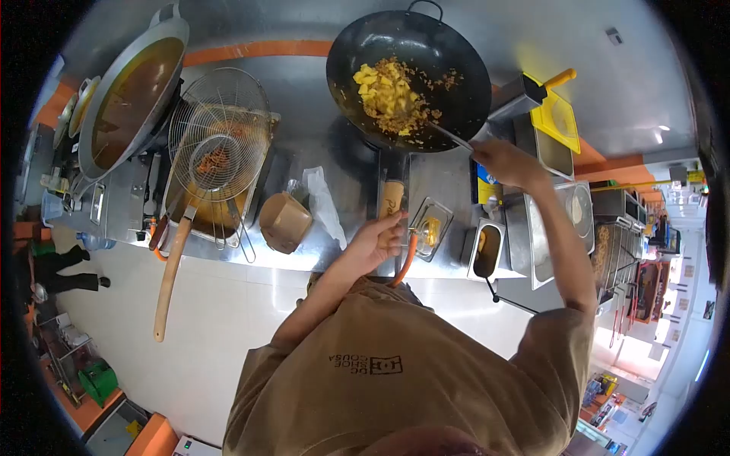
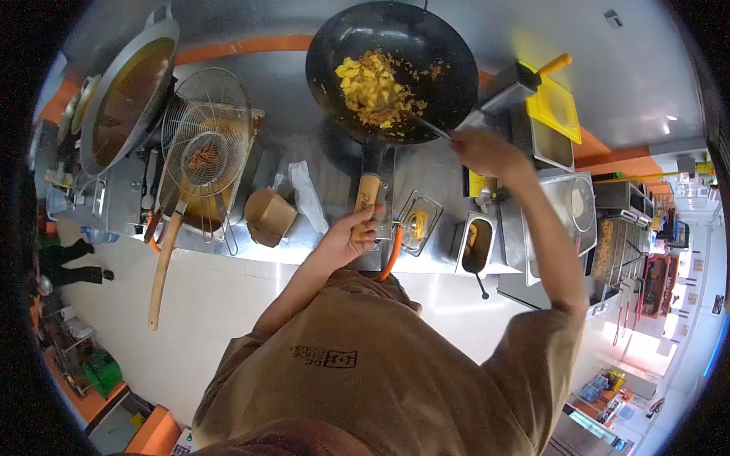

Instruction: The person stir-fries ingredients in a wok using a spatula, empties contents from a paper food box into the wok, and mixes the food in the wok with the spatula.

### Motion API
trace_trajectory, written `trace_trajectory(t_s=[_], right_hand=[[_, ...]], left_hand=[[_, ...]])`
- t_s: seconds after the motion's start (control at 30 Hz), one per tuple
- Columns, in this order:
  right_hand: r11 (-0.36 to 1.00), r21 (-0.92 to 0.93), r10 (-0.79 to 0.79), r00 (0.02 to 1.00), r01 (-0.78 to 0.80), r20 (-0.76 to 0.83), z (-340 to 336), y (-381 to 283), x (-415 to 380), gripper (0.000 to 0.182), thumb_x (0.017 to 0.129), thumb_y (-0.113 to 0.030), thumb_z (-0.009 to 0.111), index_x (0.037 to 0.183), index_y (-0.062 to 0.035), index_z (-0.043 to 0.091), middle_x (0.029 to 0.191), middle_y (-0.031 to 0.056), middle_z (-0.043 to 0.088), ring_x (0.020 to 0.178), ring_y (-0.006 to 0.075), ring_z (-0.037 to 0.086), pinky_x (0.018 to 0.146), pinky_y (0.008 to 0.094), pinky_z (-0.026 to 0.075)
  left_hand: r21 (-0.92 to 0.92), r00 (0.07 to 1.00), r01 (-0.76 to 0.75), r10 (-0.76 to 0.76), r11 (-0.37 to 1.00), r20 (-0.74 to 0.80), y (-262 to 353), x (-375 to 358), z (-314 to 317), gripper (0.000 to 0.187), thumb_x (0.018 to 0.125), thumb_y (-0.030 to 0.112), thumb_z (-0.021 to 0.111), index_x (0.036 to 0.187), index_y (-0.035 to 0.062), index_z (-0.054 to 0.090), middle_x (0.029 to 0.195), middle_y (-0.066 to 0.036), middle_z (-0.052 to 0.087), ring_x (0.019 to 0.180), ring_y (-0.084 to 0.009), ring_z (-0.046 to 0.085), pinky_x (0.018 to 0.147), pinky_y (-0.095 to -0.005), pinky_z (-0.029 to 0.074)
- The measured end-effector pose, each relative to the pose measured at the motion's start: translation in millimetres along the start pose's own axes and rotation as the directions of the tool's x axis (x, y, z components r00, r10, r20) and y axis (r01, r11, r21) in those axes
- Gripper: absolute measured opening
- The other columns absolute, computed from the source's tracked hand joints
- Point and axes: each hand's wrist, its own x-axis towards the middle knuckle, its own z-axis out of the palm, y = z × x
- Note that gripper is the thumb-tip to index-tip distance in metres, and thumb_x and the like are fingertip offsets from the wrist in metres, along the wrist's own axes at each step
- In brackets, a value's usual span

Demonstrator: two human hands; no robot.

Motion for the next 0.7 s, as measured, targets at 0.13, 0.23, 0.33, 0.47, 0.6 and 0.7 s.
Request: trace_trajectory(t_s=[0.13, 0.23, 0.33, 0.47, 0.6, 0.7], right_hand=[[0.995, -0.012, 0.093, 0.991, -0.094, -0.092, -56, -25, -31, 0.035, 0.102, -0.027, 0.053, 0.126, -0.0061, 0.066, 0.096, 0.0244, 0.069, 0.086, 0.0339, 0.069, 0.083, 0.0445, 0.051], [1.0, -0.01, 0.023, 0.999, -0.022, 0.037, -72, -14, -58, 0.033, 0.102, -0.027, 0.05, 0.119, -0.0042, 0.067, 0.091, 0.0215, 0.07, 0.086, 0.0403, 0.067, 0.08, 0.0462, 0.052], [0.981, -0.163, -0.142, 0.966, 0.108, -0.216, 7, 17, -1, 0.03, 0.099, -0.022, 0.053, 0.121, -0.0073, 0.066, 0.091, 0.0207, 0.071, 0.086, 0.0387, 0.069, 0.078, 0.047, 0.054], [0.947, -0.307, -0.051, 0.902, -0.093, -0.43, -16, -17, 20, 0.024, 0.096, -0.016, 0.05, 0.107, -0.0052, 0.069, 0.095, 0.024, 0.071, 0.089, 0.043, 0.07, 0.08, 0.0527, 0.055], [0.892, -0.399, 0.015, 0.898, -0.211, -0.44, -90, -40, -34, 0.025, 0.096, -0.017, 0.05, 0.106, -0.0031, 0.069, 0.088, 0.0206, 0.072, 0.084, 0.0436, 0.07, 0.078, 0.051, 0.057], [0.963, -0.244, 0.025, 0.938, -0.115, -0.344, -82, -30, -30, 0.032, 0.099, -0.021, 0.053, 0.126, -0.0132, 0.067, 0.092, 0.0201, 0.072, 0.087, 0.0406, 0.069, 0.081, 0.046, 0.055]], left_hand=[[0.097, 0.989, 0.024, -0.01, 0.995, -0.147, 2, 3, 23, 0.028, 0.098, 0.025, 0.067, 0.119, 0.0067, 0.062, 0.078, 0.004, 0.056, 0.069, -0.0091, 0.055, 0.06, -0.0245, 0.047], [0.291, 0.948, -0.102, 0.182, 0.951, -0.262, 1, 12, 26, 0.024, 0.097, 0.023, 0.068, 0.114, 0.0083, 0.061, 0.077, 0.003, 0.055, 0.063, -0.0085, 0.052, 0.054, -0.0242, 0.042], [0.273, 0.959, -0.035, 0.109, 0.961, -0.26, 5, 13, 28, 0.021, 0.094, 0.02, 0.07, 0.107, 0.0103, 0.058, 0.076, 0.003, 0.054, 0.059, -0.0081, 0.05, 0.051, -0.0255, 0.039], [0.338, 0.947, 0.025, 0.087, 0.941, -0.31, 12, 8, 37, 0.022, 0.093, 0.019, 0.071, 0.106, 0.0115, 0.056, 0.076, 0.002, 0.053, 0.057, -0.0077, 0.048, 0.05, -0.0251, 0.037], [0.384, 0.939, 0.029, 0.106, 0.923, -0.326, 18, 4, 40, 0.022, 0.093, 0.019, 0.071, 0.107, 0.0116, 0.055, 0.075, 0.002, 0.052, 0.057, -0.0075, 0.047, 0.05, -0.0249, 0.038], [0.414, 0.933, 0.02, 0.132, 0.91, -0.335, 19, 4, 42, 0.023, 0.093, 0.02, 0.071, 0.107, 0.0112, 0.055, 0.076, 0.002, 0.053, 0.057, -0.0075, 0.048, 0.05, -0.0252, 0.04]])
